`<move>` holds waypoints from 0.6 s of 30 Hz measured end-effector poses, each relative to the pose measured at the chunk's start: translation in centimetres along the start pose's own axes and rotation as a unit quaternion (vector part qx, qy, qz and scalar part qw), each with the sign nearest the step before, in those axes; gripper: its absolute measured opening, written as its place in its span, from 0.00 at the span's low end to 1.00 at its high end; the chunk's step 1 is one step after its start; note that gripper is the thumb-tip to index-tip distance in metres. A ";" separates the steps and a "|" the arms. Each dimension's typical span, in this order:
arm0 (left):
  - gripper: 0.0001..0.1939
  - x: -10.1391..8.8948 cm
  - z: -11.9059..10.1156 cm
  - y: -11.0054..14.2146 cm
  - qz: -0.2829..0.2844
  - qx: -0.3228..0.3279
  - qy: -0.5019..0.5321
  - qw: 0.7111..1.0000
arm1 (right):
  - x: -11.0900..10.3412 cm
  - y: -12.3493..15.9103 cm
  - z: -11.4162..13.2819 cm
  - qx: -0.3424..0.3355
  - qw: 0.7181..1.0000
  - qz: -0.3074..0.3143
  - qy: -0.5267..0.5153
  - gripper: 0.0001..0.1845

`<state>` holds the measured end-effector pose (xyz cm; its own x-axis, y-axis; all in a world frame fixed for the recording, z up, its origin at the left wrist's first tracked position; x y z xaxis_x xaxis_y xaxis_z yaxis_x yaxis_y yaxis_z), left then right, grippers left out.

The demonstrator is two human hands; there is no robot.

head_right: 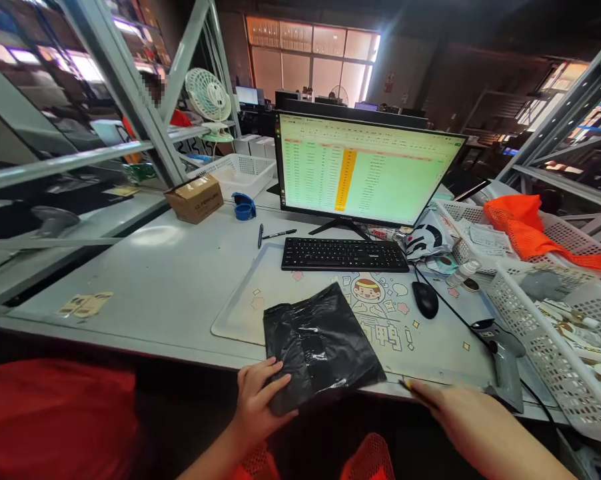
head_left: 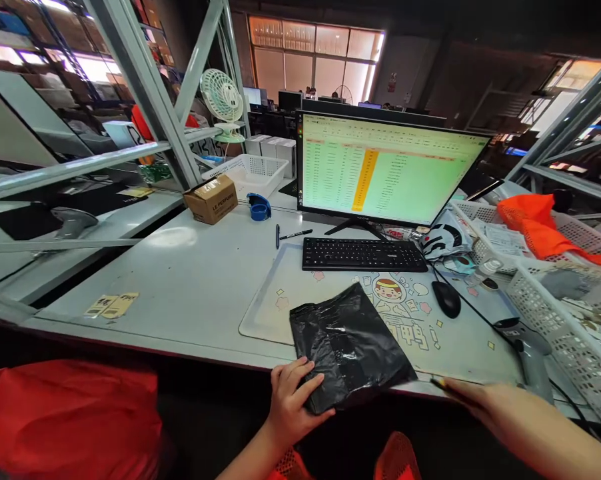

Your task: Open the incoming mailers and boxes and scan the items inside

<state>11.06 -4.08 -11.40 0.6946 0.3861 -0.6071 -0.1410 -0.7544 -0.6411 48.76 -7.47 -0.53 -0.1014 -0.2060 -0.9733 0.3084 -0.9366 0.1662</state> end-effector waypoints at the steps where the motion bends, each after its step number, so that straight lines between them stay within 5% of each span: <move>1: 0.22 0.6 -1.4 0.0 0.013 -0.034 -0.001 0.999 | 0.2 1.9 -2.1 0.040 0.999 -0.015 -0.001 0.24; 4: 0.30 2.2 -6.7 -0.3 0.161 -0.061 0.057 0.983 | 0.0 3.1 -3.3 0.088 0.994 -0.060 -0.004 0.29; 7: 0.33 1.9 -9.5 -2.3 0.292 -0.013 0.144 0.946 | -1.1 -1.2 0.5 0.041 0.994 -0.087 -0.045 0.30; 12: 0.29 0.8 -4.8 -7.4 0.230 -0.047 -0.016 0.972 | -3.4 -12.7 8.9 -0.067 0.996 -0.033 0.056 0.28; 15: 0.29 1.7 -2.9 -7.5 0.228 -0.067 -0.060 0.970 | -4.2 -18.6 13.3 -0.136 0.986 -0.014 0.094 0.28; 18: 0.27 2.2 -2.7 -6.4 0.199 -0.086 -0.066 0.974 | -4.6 -20.8 15.4 -0.188 0.977 0.014 0.101 0.29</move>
<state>15.43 0.18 -7.34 0.5109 0.1004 -0.8538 -0.2521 -0.9320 -0.2605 28.22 8.60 2.96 0.0895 -0.1337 -0.9870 0.6371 -0.7540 0.1599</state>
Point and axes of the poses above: each hand's wrist, its own y-axis away from the middle knuckle, its own x-axis out of the palm, z = x × y, the point moved 4 cm from there along -y, towards the middle knuckle, and after that the axes turned 11 degrees about -x, right-handed, at the moved point
